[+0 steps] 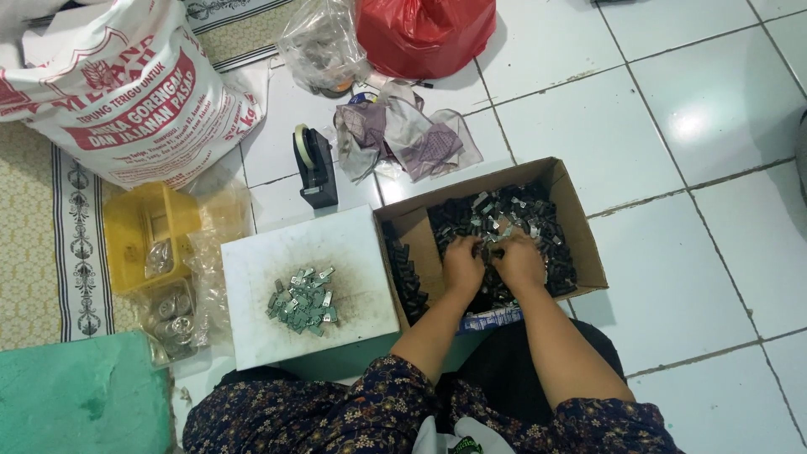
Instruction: The person sorts small metal and plastic components from a cardboard box, placing selected pieces onto a white board and then into a plastic bag.
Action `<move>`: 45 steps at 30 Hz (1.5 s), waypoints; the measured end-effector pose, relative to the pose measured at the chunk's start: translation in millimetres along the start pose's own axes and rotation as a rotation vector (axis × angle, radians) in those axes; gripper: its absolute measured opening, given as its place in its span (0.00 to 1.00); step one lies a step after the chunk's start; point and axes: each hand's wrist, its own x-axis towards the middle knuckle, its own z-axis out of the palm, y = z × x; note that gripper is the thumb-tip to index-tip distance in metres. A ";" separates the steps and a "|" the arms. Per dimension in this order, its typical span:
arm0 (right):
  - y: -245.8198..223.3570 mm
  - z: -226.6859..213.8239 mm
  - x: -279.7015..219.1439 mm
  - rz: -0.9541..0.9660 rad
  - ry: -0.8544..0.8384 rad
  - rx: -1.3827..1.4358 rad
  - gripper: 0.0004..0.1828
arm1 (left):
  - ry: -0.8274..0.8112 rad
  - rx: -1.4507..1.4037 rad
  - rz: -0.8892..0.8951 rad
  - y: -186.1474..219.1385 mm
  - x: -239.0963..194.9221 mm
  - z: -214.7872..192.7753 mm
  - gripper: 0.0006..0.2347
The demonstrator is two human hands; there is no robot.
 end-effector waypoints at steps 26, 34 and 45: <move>34.9 23.3 26.3 0.140 0.028 0.688 0.22 | -0.211 -0.304 -0.087 -36.1 19.8 7.8 0.15; 33.4 13.7 18.6 0.209 0.071 0.748 0.22 | -0.154 -0.366 -0.073 -23.3 13.7 -0.7 0.15; 37.6 12.2 12.5 0.265 0.096 0.098 0.11 | -0.230 -0.032 0.053 -29.3 6.3 14.7 0.11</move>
